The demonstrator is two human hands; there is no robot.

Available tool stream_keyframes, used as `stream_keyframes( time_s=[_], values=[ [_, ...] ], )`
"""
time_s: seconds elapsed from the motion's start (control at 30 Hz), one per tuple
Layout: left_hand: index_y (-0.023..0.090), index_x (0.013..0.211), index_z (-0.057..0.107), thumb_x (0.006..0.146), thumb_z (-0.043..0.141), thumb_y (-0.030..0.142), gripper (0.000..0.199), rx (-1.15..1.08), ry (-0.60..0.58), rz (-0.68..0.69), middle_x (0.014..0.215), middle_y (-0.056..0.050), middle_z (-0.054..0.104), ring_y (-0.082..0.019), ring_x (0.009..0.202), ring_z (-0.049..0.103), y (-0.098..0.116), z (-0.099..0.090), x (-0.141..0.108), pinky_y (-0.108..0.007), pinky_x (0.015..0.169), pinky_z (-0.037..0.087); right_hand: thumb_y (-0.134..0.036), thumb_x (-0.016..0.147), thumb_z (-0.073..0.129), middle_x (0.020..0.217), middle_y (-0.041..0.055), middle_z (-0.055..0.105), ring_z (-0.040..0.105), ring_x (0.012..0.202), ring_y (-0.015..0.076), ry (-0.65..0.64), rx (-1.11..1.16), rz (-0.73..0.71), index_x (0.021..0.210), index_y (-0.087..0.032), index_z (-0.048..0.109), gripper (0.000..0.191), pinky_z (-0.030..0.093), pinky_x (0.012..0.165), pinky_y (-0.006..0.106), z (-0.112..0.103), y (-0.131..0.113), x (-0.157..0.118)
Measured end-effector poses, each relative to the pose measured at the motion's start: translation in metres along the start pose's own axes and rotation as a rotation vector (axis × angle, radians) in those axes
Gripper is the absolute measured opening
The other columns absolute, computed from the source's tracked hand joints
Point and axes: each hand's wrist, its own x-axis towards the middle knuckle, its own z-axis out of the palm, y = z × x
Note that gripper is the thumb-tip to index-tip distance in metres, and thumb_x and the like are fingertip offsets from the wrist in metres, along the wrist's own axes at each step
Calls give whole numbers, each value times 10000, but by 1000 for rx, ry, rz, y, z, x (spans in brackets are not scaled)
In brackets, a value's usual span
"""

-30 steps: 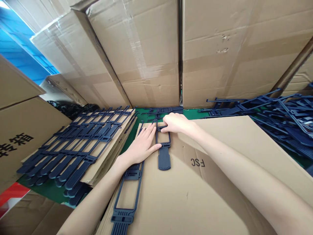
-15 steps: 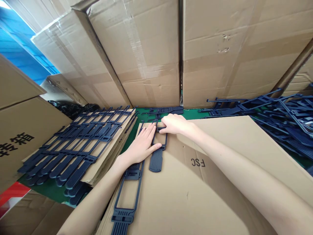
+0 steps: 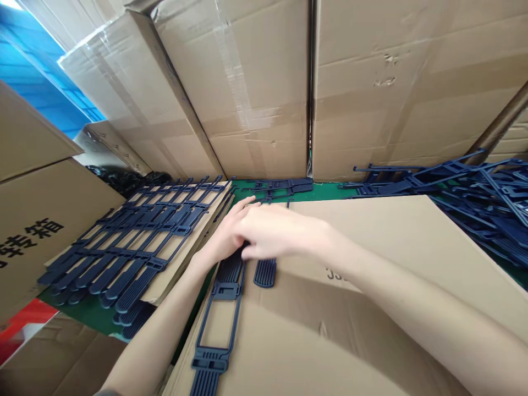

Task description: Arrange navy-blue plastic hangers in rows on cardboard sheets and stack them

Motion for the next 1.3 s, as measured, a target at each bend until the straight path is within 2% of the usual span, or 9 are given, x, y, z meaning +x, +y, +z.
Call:
stream_keyframes(
  time_s=[0.17, 0.27, 0.33, 0.47, 0.63, 0.93, 1.3],
  values=[
    [161, 1331, 479, 960, 396, 285, 400, 84, -44, -80, 1467, -126, 394, -231, 1395, 309, -6, 2, -1, -434, 1144, 272, -294, 707, 722, 740, -1, 677, 566, 618, 151, -311, 101, -239, 958, -209, 669, 270, 246, 480, 251, 22, -47, -3],
    [164, 1353, 455, 967, 398, 331, 424, 124, -99, -85, 1475, -127, 381, -235, 1402, 296, -6, 5, -2, -432, 1152, 248, -263, 710, 715, 781, 17, 699, 594, 638, 158, -390, 104, -335, 992, -198, 658, 295, 238, 457, 253, 34, -62, -4],
    [164, 1350, 457, 967, 398, 327, 420, 149, -110, -80, 1465, -127, 391, -237, 1392, 312, -7, 7, -2, -432, 1154, 241, -257, 738, 695, 779, 26, 704, 602, 623, 158, -395, 85, -369, 979, -186, 656, 254, 232, 439, 258, 40, -67, -3],
    [141, 1335, 472, 969, 391, 310, 411, 178, -98, -52, 1396, -134, 452, -244, 1324, 383, -6, 6, -2, -424, 1128, 290, -311, 816, 648, 752, 48, 704, 624, 615, 171, -392, 39, -348, 930, -172, 674, 181, 239, 428, 264, 47, -71, 1],
    [192, 1311, 496, 962, 402, 299, 377, 179, -63, -43, 1299, -92, 509, -239, 1230, 434, -4, 5, -2, -408, 1077, 356, -366, 856, 608, 714, 103, 695, 664, 667, 231, -325, -39, -254, 907, -128, 707, 263, 294, 453, 275, 53, -72, 3],
    [186, 1301, 504, 961, 397, 298, 374, 225, -64, -58, 1273, -92, 516, -248, 1184, 439, -3, 2, -2, -408, 1043, 373, -433, 851, 617, 717, 116, 691, 665, 727, 258, -346, -28, -227, 966, -117, 705, 348, 383, 515, 286, 52, -69, 6],
    [195, 1303, 503, 962, 399, 289, 369, 238, -70, -69, 1251, -93, 517, -250, 1177, 441, -3, 4, -2, -407, 1024, 380, -426, 851, 609, 760, 110, 704, 659, 703, 253, -302, -12, -267, 951, -119, 689, 333, 263, 445, 280, 56, -64, 8]
  ],
)
